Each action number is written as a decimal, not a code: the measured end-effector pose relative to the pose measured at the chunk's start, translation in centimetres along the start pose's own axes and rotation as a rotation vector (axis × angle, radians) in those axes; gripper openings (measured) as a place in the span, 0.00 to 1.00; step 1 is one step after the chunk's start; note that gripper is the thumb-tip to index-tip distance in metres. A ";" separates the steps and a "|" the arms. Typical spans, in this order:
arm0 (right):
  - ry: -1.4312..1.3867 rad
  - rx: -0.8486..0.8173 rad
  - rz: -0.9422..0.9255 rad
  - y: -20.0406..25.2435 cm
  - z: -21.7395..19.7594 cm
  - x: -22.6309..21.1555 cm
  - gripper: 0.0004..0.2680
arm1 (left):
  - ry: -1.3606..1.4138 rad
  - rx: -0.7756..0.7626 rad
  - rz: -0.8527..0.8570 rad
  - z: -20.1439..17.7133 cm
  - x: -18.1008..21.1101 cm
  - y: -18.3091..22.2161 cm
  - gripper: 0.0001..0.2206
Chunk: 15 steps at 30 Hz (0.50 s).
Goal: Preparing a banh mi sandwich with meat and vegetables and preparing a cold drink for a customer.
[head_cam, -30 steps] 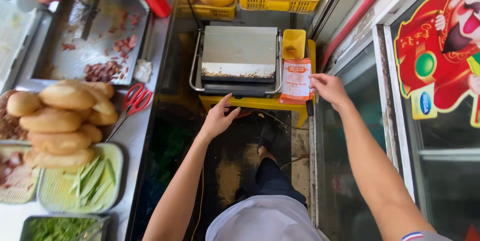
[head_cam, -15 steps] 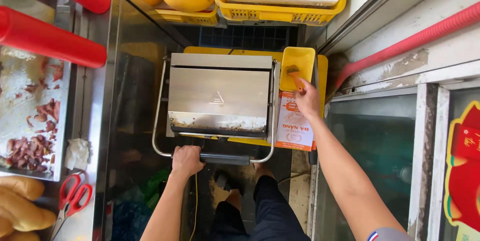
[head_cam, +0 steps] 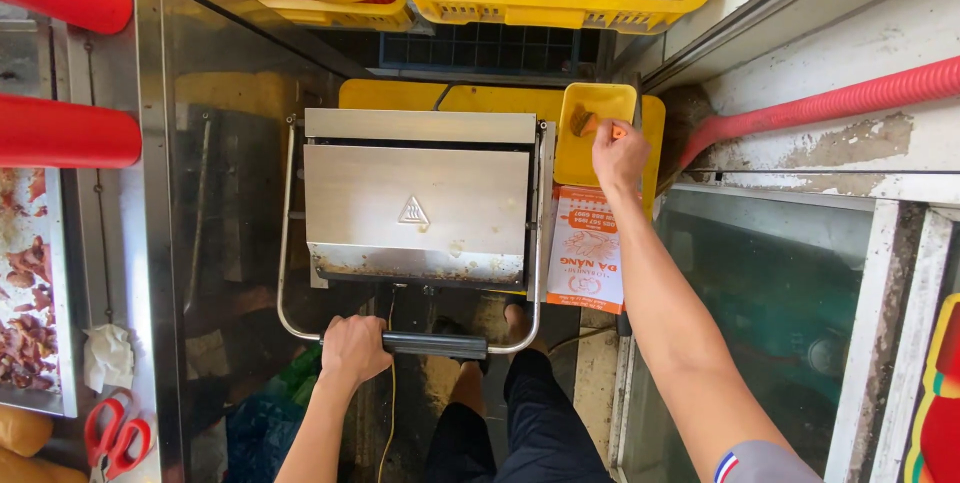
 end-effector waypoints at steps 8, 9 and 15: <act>0.056 -0.025 -0.181 0.8 -0.1 -3.8 0.08 | 0.040 0.021 -0.003 -0.7 0.3 0.1 0.06; 0.106 -0.036 -0.186 0.9 -0.2 -3.6 0.08 | 0.044 0.022 -0.009 -0.7 0.3 0.3 0.05; -0.060 -0.081 -0.075 1.0 -0.5 -6.0 0.08 | 0.049 0.006 0.001 -0.6 0.0 -0.4 0.06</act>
Point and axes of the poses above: each hand's wrist, its own y-axis away from the middle knuckle, its own z-axis out of the palm, x = y × z, the point moved 5 cm from there along -y, towards the middle knuckle, and after that the axes turned 12 degrees about -y, right-handed, at the moved point
